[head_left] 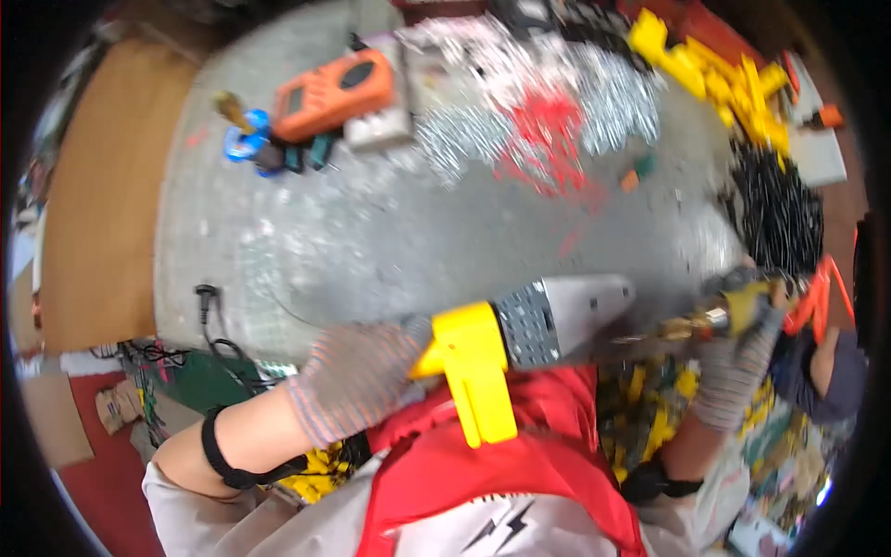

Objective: Assembling yellow plastic housings and metal components for an electronic or industrial device using an electric screwdriver.

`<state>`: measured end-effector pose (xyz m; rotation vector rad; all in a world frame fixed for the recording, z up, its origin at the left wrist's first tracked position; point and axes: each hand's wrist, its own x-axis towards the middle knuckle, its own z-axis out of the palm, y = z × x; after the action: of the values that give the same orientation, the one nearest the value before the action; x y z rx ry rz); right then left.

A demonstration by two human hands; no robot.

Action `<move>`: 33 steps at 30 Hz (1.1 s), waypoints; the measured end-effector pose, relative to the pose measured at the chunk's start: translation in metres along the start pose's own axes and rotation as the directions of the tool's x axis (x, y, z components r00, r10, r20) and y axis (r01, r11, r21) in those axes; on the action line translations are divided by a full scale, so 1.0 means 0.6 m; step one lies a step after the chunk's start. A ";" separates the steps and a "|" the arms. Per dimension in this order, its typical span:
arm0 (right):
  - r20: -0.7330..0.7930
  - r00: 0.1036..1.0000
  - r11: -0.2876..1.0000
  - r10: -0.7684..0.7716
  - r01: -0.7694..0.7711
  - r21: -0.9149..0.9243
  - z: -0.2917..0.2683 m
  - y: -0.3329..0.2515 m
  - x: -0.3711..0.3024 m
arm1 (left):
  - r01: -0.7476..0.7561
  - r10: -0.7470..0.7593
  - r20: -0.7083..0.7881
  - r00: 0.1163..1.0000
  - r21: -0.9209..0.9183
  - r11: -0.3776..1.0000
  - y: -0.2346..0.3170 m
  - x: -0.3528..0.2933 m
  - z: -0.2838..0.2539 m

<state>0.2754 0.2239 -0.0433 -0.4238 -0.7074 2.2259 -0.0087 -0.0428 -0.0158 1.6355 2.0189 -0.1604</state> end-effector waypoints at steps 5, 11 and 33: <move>0.302 0.879 -0.546 -0.368 0.059 -0.836 -0.183 -0.171 -0.049 | 0.221 0.372 0.439 0.818 -0.837 0.501 -0.034 0.021 -0.004; -0.056 0.998 0.401 -0.035 -0.037 -0.915 0.098 0.002 -0.030 | 0.016 0.131 0.151 0.980 -0.715 0.699 -0.014 -0.065 -0.133; 0.515 0.842 -0.104 0.162 0.534 -0.839 0.399 0.308 0.329 | -0.776 -0.720 -0.298 0.627 -0.318 -0.545 -0.100 -0.069 0.062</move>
<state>-0.0776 0.1806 0.0189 -0.3607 -2.6031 0.9234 -0.0477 -0.1101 -0.0419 -0.0787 0.7674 2.4721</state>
